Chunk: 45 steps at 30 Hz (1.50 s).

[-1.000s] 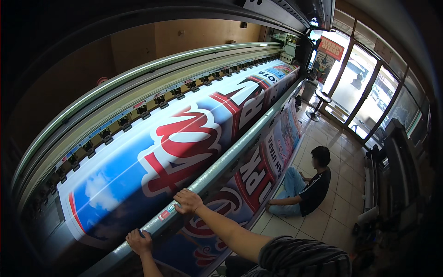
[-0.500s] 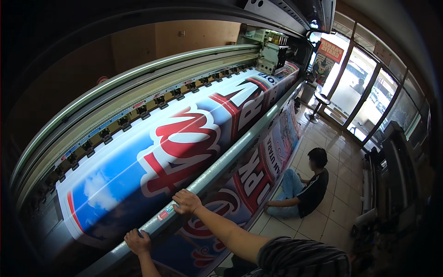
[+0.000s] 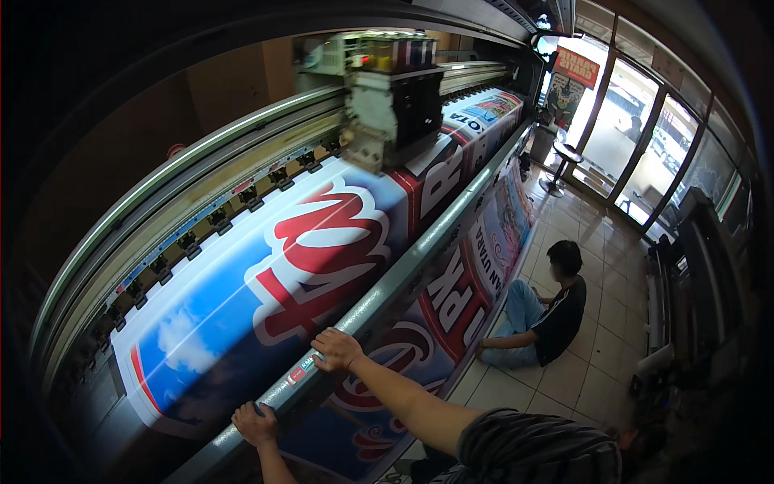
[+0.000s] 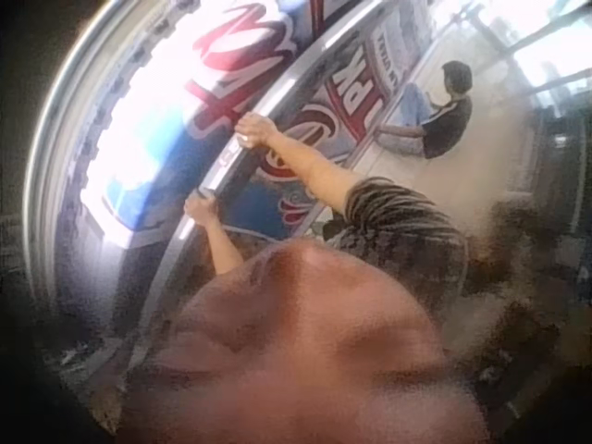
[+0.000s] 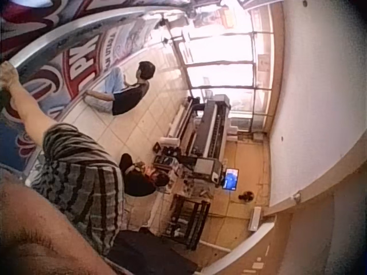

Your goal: Operating a large format printer and cutting printed banners using scissors.

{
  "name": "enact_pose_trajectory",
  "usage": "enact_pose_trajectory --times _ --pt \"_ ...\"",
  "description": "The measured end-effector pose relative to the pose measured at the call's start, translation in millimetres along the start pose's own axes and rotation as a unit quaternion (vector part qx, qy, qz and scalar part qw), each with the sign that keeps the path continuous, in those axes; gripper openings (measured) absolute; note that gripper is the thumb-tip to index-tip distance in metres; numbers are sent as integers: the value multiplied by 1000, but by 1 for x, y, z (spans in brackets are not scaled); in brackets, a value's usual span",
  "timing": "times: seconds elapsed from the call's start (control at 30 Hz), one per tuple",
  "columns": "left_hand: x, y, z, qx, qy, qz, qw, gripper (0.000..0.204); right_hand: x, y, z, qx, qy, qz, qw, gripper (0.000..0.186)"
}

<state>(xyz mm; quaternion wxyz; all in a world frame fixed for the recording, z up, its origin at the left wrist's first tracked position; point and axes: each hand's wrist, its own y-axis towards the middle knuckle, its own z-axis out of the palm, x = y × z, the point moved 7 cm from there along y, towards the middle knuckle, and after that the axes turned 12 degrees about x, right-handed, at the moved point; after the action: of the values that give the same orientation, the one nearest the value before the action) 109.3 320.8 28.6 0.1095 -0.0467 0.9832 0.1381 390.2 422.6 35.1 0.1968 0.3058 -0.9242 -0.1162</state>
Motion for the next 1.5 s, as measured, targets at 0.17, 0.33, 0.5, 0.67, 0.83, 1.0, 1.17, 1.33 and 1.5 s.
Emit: enact_pose_trajectory --times 0.17,0.33,0.5,0.67,0.83,1.0,1.17,1.33,1.5 --pt "2 0 2 8 1 -6 1000 30 -2 1 3 27 5 16 999 32" --pt "2 0 2 3 11 -7 1000 31 1 1 -2 14 -4 12 1000 34" --pt "0 0 0 -7 16 0 1000 30 0 1 -2 24 7 23 999 36" --pt "0 2 -1 1 7 2 1000 29 -1 2 -1 28 -1 16 999 36" --pt "-1 2 -1 -17 -7 7 1000 28 -5 3 6 51 -8 23 998 33" --pt "-3 4 -4 -30 6 8 1000 25 0 4 -5 -33 -2 -16 999 29" --pt "-4 4 -4 -25 4 5 1000 26 -1 4 -5 -18 -5 -1 1000 31" --pt "0 4 -1 -18 11 3 1000 27 -2 3 -4 -18 -2 -3 1000 32" --pt "2 5 1 -28 1 2 1000 27 -4 4 1 0 -16 -2 1000 31"
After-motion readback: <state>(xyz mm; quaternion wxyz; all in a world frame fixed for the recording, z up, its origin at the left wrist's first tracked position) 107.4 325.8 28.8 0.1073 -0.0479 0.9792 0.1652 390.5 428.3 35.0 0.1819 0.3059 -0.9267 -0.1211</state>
